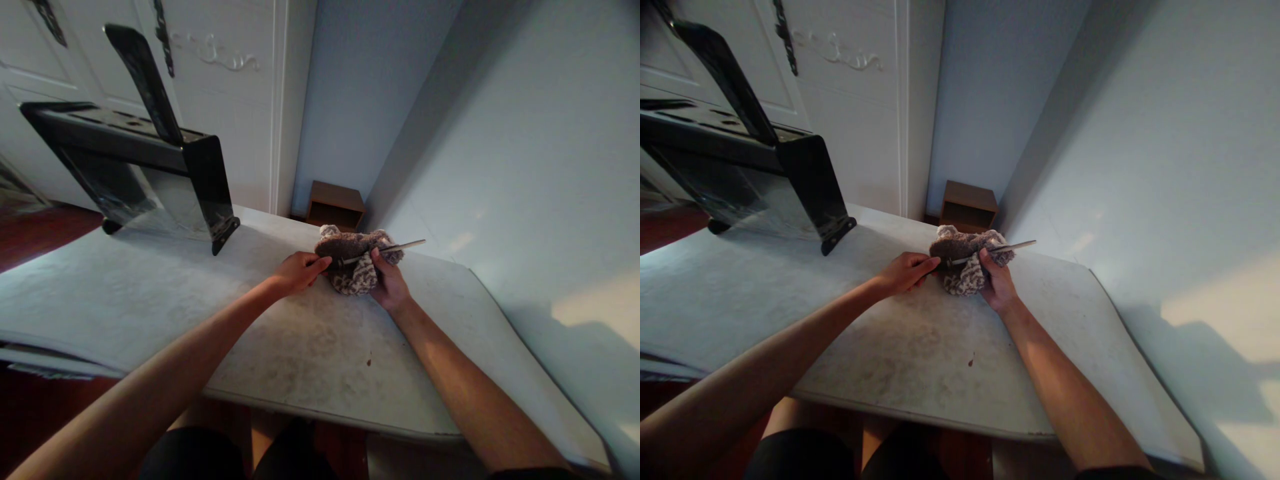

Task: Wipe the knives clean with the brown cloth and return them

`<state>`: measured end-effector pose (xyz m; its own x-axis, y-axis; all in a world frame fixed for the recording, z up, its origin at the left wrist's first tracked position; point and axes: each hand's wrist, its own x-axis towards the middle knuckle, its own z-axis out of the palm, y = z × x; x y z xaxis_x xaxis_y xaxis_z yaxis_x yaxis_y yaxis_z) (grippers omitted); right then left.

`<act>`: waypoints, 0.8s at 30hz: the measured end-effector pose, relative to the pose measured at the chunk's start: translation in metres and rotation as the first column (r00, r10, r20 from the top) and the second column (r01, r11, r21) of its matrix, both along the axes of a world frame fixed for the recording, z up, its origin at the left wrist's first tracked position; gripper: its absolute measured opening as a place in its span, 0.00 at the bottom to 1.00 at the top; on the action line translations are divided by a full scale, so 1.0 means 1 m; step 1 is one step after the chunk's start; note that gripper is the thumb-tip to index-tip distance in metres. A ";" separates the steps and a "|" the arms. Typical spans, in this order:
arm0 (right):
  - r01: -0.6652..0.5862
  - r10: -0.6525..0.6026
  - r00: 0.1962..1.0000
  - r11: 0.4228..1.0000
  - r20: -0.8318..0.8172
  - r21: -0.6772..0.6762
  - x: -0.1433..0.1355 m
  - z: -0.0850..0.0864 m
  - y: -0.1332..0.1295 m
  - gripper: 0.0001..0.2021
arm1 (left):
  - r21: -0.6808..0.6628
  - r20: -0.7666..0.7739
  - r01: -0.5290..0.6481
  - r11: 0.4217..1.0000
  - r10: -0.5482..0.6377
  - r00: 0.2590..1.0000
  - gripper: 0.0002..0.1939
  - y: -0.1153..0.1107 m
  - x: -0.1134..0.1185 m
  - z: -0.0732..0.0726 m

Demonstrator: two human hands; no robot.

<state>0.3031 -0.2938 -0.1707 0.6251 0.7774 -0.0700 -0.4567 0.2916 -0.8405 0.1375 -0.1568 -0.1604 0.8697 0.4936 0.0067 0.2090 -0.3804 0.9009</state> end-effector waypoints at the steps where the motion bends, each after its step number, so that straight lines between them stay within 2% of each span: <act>1: -0.008 0.008 1.000 1.000 0.009 -0.004 -0.002 0.000 0.000 0.15 | 0.035 0.032 -0.013 0.999 0.012 0.999 0.25 0.000 0.001 -0.002; 4: -0.023 0.023 1.000 1.000 -0.001 -0.014 -0.003 -0.001 0.000 0.16 | 0.098 0.098 -0.073 0.993 0.063 0.993 0.19 0.001 0.004 -0.005; 8: -0.008 0.008 1.000 0.999 0.002 -0.048 -0.002 -0.004 0.000 0.18 | 0.183 0.091 -0.129 0.974 0.114 0.989 0.13 -0.001 0.005 -0.007; 12: 0.000 0.000 1.000 0.998 -0.007 -0.057 -0.003 -0.007 0.001 0.15 | 0.410 0.125 -0.152 0.899 0.109 0.986 0.11 -0.004 0.003 -0.010; 14: 0.015 -0.017 1.000 0.998 -0.024 -0.053 -0.003 -0.007 0.002 0.15 | 0.470 0.131 -0.137 0.872 0.085 0.988 0.11 -0.005 0.001 -0.011; 19: 0.027 -0.033 0.996 0.997 -0.087 -0.069 -0.001 -0.006 0.004 0.13 | 0.530 0.140 -0.154 0.834 0.094 0.986 0.09 -0.004 -0.001 -0.008; 24: 0.045 -0.052 0.993 0.997 -0.110 -0.066 0.002 -0.003 0.005 0.14 | 0.576 0.110 -0.184 0.797 0.148 0.983 0.11 0.002 -0.003 -0.002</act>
<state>0.3047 -0.2890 -0.1740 0.6476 0.7381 -0.1895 -0.5352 0.2635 -0.8026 0.1345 -0.1547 -0.1627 0.7638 0.5181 0.3849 0.2737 -0.8001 0.5339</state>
